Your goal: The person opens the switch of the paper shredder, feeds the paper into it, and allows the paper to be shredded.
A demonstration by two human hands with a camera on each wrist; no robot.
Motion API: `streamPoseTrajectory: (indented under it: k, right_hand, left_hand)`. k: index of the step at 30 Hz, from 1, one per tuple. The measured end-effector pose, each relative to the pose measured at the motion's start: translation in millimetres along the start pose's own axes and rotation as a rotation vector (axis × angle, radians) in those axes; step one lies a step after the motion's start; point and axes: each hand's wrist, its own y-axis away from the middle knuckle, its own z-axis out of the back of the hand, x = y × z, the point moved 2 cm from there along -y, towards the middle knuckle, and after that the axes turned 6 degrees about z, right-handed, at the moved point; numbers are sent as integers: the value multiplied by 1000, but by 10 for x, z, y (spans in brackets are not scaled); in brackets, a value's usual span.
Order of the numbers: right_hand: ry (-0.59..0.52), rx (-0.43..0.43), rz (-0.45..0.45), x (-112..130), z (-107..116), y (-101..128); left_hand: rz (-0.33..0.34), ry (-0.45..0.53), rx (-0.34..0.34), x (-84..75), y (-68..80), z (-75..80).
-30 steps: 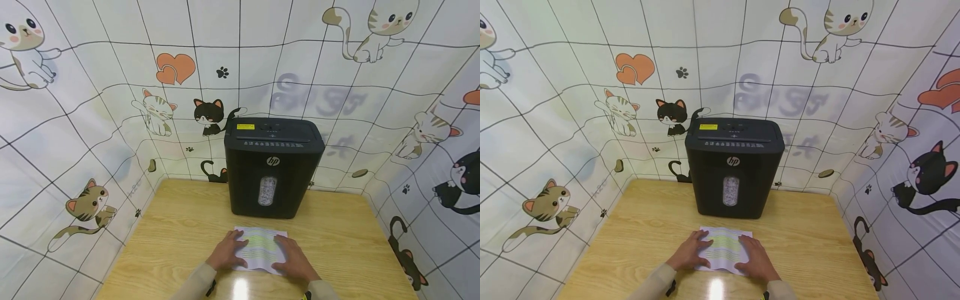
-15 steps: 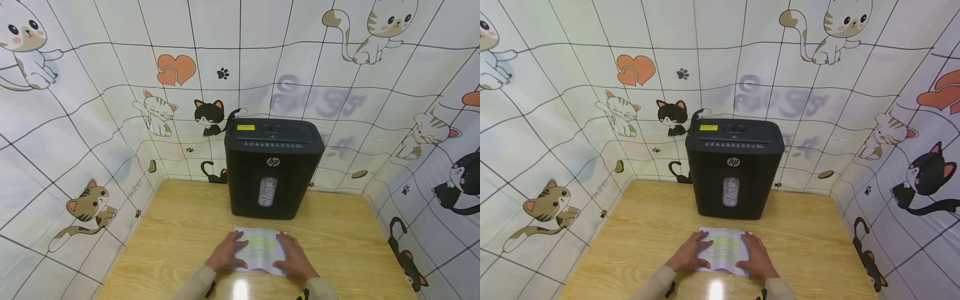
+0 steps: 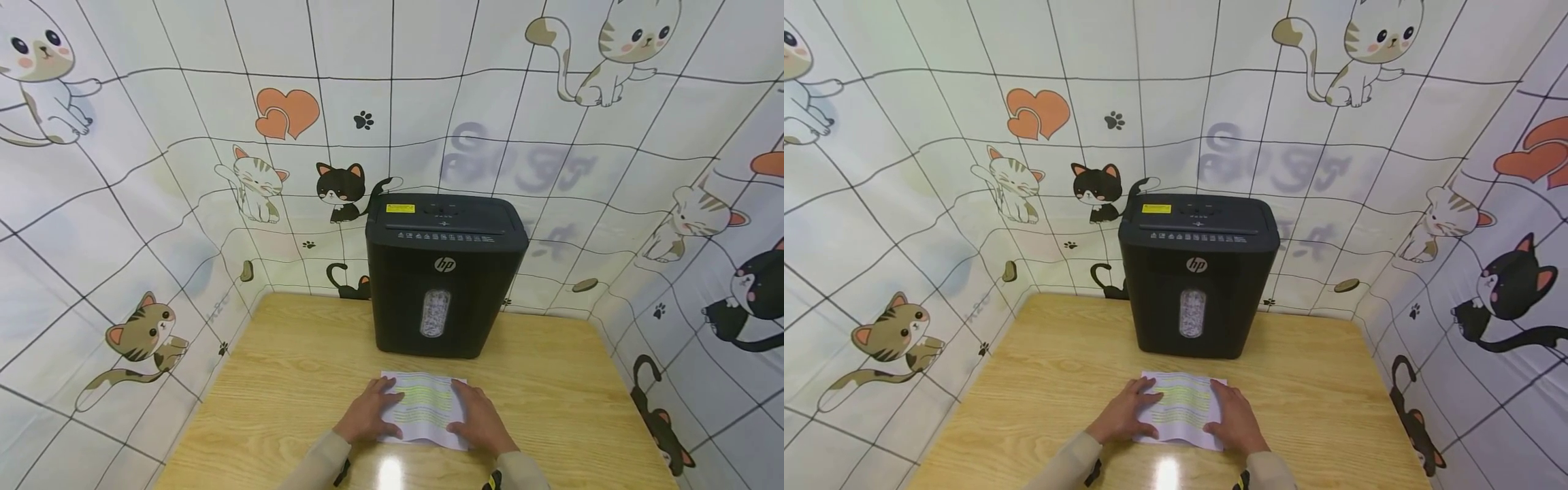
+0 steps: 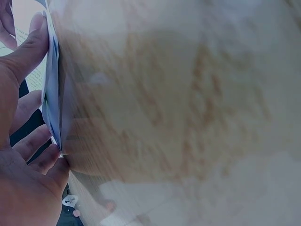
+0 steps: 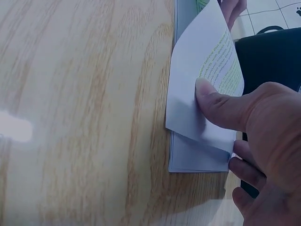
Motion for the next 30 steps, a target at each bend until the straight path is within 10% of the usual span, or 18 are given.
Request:
streamPoseTrajectory:
  k: [30]
  right_hand:
    - [-71,8,-169,0,124,-151]
  left_hand:
    - [17,9,19,-3,4,6]
